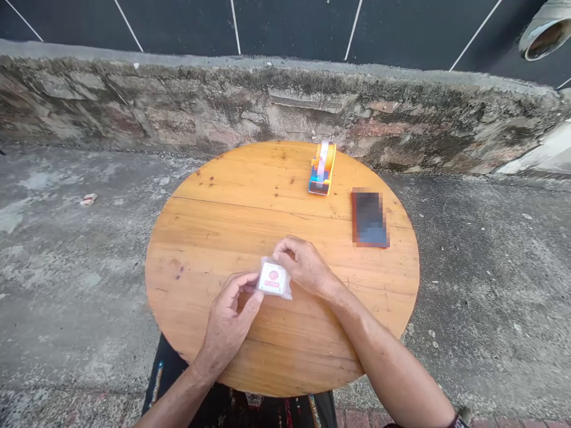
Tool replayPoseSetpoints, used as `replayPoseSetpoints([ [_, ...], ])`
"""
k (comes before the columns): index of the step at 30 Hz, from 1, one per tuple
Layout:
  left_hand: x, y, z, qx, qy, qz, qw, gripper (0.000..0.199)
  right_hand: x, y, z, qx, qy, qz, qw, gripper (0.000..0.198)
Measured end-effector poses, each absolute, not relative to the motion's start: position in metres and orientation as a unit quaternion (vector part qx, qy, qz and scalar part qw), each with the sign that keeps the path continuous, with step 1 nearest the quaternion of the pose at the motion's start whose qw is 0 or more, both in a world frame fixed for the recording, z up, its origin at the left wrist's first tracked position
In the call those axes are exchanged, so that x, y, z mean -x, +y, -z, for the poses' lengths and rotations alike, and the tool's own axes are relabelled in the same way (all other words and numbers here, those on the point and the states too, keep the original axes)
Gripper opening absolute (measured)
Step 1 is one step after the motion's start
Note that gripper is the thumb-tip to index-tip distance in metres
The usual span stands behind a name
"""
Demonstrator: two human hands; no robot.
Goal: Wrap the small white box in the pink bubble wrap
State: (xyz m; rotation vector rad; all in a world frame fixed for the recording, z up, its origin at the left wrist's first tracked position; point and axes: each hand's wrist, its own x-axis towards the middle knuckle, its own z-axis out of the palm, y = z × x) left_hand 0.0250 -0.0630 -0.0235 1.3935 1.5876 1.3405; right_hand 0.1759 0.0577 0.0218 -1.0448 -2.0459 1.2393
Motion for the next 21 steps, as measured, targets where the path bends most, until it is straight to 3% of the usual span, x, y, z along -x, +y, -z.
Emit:
replayPoseSetpoints([
  [9,-0.026,-0.063,0.022,-0.544,0.609,-0.497,0.294,0.030,-0.179,0.049,-0.033,0.367,-0.746,-0.467,0.300,0.017],
  [18,-0.029,-0.062,0.021,-0.549,0.628,-0.472,0.286,0.060,-0.180,0.037,-0.039,0.305,-0.770,-0.478,0.291,0.014],
  [21,-0.029,-0.061,0.023,-0.564,0.624,-0.467,0.272,0.054,-0.180,0.035,-0.040,0.284,-0.785,-0.466,0.293,0.015],
])
